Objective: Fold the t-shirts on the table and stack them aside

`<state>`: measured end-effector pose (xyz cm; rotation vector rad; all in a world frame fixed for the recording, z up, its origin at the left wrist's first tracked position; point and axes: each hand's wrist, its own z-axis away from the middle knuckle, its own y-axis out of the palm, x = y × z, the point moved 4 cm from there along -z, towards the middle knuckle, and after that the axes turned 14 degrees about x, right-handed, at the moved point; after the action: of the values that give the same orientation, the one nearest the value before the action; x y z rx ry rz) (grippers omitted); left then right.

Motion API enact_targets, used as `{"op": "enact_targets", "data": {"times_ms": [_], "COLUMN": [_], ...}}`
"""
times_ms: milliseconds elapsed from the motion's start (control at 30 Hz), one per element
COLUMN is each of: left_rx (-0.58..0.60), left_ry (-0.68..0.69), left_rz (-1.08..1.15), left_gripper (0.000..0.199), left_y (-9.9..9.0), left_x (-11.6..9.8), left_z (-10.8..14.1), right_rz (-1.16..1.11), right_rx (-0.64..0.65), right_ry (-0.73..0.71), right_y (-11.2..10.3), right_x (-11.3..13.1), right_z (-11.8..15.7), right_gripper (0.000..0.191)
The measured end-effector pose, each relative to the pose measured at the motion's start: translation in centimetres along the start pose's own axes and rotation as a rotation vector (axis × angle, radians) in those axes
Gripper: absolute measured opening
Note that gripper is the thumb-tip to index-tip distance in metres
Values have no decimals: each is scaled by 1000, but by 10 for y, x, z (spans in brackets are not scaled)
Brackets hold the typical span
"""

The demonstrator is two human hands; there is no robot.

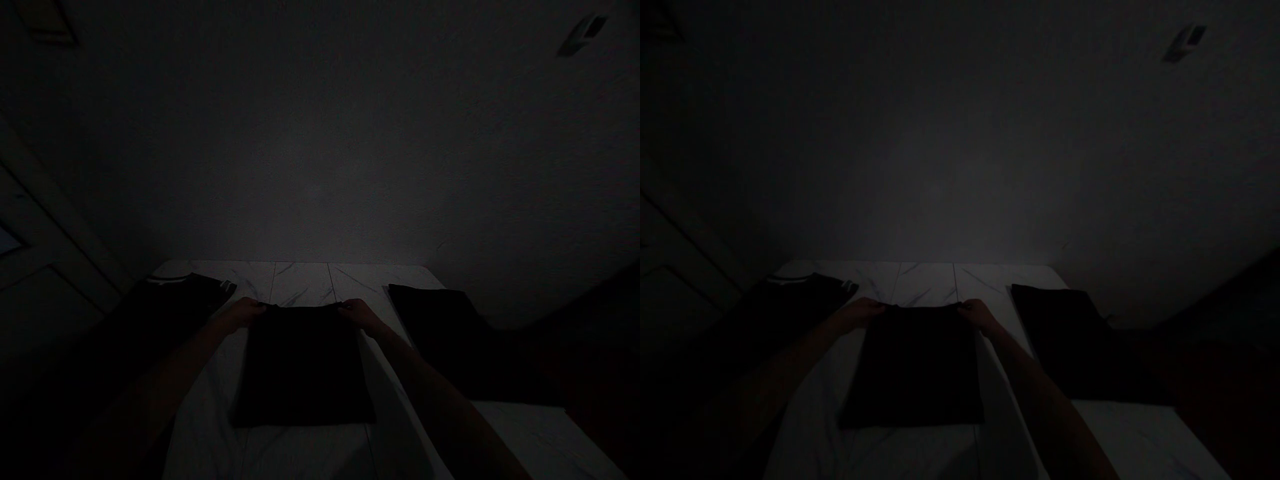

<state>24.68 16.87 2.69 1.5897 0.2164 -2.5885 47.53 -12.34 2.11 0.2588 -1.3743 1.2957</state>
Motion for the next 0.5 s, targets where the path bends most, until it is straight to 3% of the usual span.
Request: {"op": "enact_targets", "data": {"times_ms": [300,500], "left_rx": [-144,-327], "left_ry": [49,100], "left_rz": [-107,-279], "left_gripper": [33,27], "left_y": [7,9], "left_x": [-9,-8], "left_z": [-2,0], "right_rz": [71,171], "right_rx": [-194,-282], "right_ry": [59,89], "right_y": [-1,2], "right_x": [-6,-4], "right_z": [4,6], "right_gripper": [29,30]}}
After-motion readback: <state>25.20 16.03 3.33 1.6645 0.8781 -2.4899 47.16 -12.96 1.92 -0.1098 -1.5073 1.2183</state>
